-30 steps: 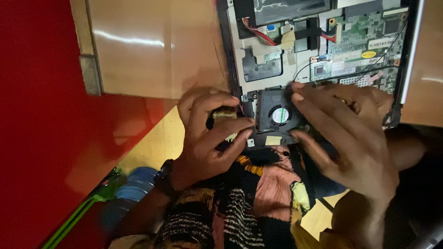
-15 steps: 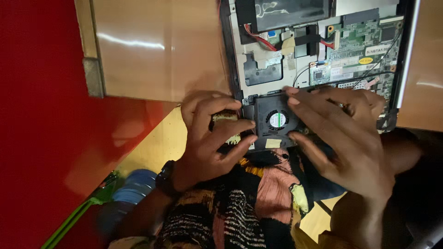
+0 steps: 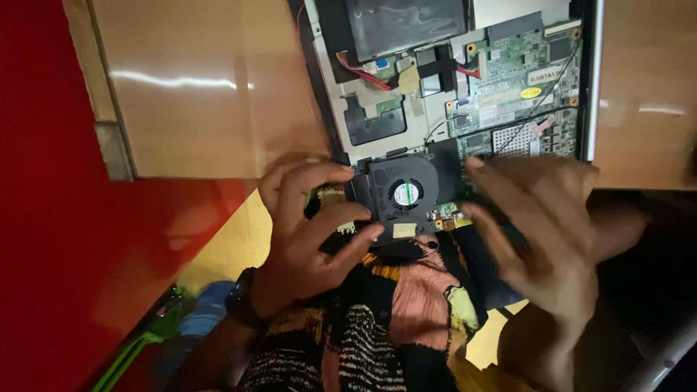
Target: The person works on a disassembled laptop resting on their lap, using a plastic pry tool to separate the casing. They then remove the cooling fan, inspect it, and reinsert it into the chassis, manipulating the internal components and wires.
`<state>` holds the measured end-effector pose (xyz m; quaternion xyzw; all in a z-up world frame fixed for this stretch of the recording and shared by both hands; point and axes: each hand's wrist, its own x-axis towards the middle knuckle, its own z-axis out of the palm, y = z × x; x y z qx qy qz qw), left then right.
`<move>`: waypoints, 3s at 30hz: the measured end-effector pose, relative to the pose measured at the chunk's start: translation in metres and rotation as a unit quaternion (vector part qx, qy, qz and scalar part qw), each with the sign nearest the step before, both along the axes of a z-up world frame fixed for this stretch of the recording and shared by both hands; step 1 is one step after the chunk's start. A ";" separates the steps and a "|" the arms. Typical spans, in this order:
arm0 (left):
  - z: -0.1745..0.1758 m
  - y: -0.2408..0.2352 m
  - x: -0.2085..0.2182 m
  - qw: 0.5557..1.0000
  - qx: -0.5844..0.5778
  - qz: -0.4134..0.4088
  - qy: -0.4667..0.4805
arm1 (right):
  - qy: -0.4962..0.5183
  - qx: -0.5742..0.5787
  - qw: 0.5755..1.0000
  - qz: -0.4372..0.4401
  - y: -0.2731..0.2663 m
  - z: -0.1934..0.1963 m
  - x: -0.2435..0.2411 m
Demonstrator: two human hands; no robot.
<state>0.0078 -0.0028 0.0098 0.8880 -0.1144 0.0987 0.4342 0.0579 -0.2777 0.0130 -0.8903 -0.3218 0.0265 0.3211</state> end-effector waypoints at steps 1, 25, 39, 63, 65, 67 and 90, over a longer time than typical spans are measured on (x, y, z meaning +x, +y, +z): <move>0.000 -0.002 -0.001 1.000 0.005 0.019 0.010 | 0.014 0.002 1.000 0.005 0.006 0.008 0.001; 0.006 -0.013 0.015 0.995 -0.004 0.051 0.090 | 0.058 0.149 0.981 -0.113 0.056 0.015 -0.026; 0.015 -0.016 0.027 0.992 -0.063 0.061 0.089 | 0.032 0.161 0.980 -0.109 0.055 0.036 -0.018; 0.019 -0.002 0.038 0.944 -0.238 0.004 0.230 | -0.020 -0.045 0.992 0.118 0.030 0.024 0.023; 0.021 -0.002 0.039 0.953 -0.219 0.009 0.209 | -0.028 -0.037 0.989 0.138 0.031 0.022 0.027; 0.022 -0.004 0.038 0.953 -0.209 0.023 0.219 | -0.020 -0.038 0.988 0.147 0.030 0.020 0.030; 0.008 0.004 0.025 0.980 -0.141 0.043 0.133 | 0.054 -0.065 0.989 0.125 0.033 0.015 0.040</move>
